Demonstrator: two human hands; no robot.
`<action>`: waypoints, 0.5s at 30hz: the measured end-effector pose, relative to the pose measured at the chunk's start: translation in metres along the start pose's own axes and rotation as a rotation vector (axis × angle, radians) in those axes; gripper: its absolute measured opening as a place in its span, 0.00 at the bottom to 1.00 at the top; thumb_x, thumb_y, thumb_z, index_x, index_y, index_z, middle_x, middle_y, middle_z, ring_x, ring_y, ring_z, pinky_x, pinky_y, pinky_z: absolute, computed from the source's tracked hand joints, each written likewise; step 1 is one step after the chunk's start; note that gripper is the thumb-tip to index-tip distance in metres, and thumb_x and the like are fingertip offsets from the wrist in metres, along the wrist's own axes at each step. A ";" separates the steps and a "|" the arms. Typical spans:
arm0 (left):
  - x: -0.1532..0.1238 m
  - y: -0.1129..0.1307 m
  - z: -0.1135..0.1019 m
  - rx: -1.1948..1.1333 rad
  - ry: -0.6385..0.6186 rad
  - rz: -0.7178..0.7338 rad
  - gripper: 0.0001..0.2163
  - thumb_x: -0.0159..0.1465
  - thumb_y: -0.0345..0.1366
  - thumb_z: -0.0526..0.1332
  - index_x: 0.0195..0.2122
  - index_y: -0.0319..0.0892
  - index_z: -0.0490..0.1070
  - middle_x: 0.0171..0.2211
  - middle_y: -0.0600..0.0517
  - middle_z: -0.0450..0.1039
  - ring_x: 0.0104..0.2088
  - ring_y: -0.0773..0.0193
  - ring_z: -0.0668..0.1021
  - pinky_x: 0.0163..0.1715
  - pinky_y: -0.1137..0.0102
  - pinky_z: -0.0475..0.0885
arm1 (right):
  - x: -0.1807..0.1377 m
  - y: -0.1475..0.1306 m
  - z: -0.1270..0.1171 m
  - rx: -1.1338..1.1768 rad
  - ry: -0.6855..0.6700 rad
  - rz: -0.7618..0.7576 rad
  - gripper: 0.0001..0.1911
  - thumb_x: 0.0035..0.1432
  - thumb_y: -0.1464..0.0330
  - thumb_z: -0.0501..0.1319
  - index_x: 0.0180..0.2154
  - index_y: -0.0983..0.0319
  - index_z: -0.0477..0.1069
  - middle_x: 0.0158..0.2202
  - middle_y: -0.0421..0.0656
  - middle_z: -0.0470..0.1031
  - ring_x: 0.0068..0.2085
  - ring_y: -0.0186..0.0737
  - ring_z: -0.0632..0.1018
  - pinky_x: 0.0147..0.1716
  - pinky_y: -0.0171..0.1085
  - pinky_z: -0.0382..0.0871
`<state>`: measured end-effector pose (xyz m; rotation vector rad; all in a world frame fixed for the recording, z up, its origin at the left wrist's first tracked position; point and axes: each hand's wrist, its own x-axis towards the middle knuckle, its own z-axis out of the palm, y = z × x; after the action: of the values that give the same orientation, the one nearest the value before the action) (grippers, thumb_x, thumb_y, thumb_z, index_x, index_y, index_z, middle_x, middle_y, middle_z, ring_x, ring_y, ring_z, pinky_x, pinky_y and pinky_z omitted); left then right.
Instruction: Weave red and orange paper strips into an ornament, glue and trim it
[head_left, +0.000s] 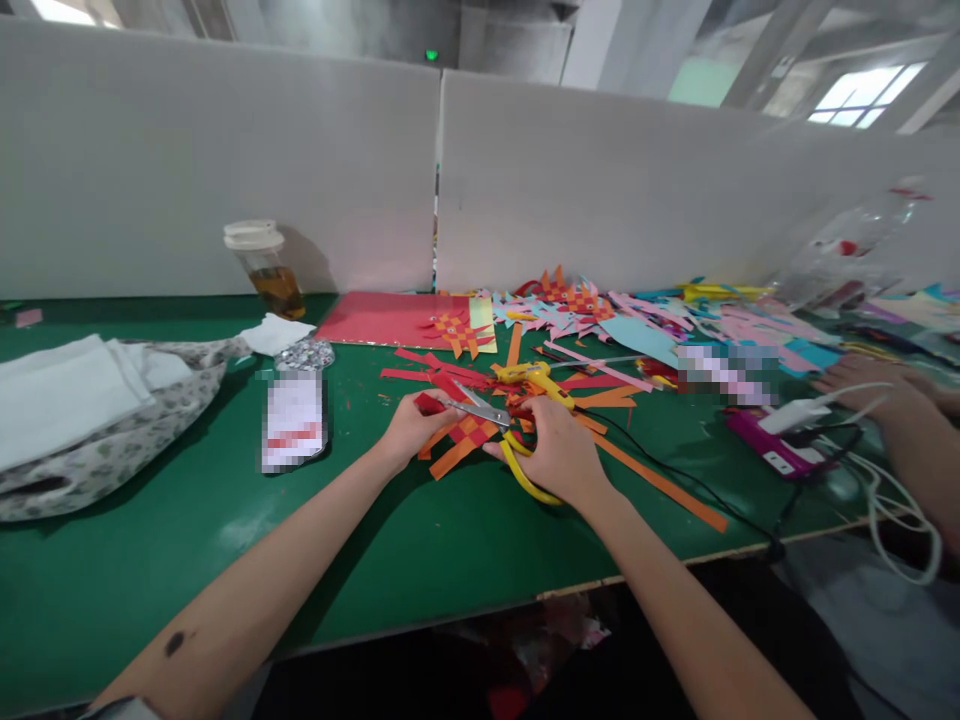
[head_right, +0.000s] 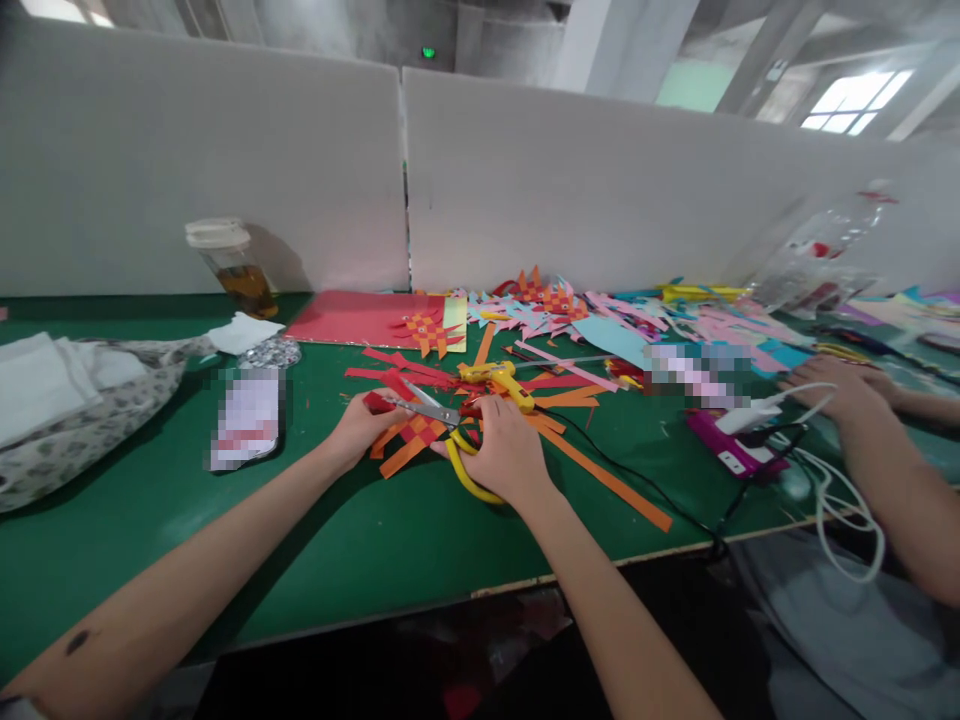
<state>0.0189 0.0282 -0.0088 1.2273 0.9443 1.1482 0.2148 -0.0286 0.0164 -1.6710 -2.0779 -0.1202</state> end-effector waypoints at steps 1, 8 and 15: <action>0.000 -0.001 0.000 0.000 -0.006 0.004 0.10 0.44 0.36 0.69 0.21 0.39 0.69 0.19 0.57 0.67 0.20 0.73 0.68 0.23 0.76 0.62 | 0.000 0.000 0.000 0.008 0.000 0.001 0.22 0.48 0.52 0.56 0.38 0.61 0.61 0.38 0.49 0.71 0.42 0.48 0.72 0.34 0.40 0.64; 0.000 -0.002 0.002 -0.005 0.018 0.045 0.11 0.42 0.36 0.70 0.21 0.39 0.69 0.19 0.57 0.68 0.22 0.72 0.69 0.26 0.75 0.64 | -0.001 0.002 -0.004 -0.006 -0.027 0.018 0.22 0.47 0.52 0.57 0.38 0.60 0.61 0.38 0.47 0.71 0.41 0.47 0.72 0.32 0.40 0.64; -0.001 0.002 0.003 -0.025 0.025 0.007 0.12 0.40 0.37 0.70 0.21 0.39 0.69 0.19 0.57 0.68 0.21 0.71 0.70 0.25 0.74 0.65 | -0.001 0.002 -0.005 0.019 -0.033 0.007 0.21 0.47 0.52 0.58 0.38 0.60 0.61 0.39 0.45 0.71 0.42 0.45 0.73 0.34 0.38 0.64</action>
<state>0.0213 0.0260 -0.0061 1.1992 0.9421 1.1806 0.2187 -0.0311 0.0202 -1.6795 -2.0910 -0.0705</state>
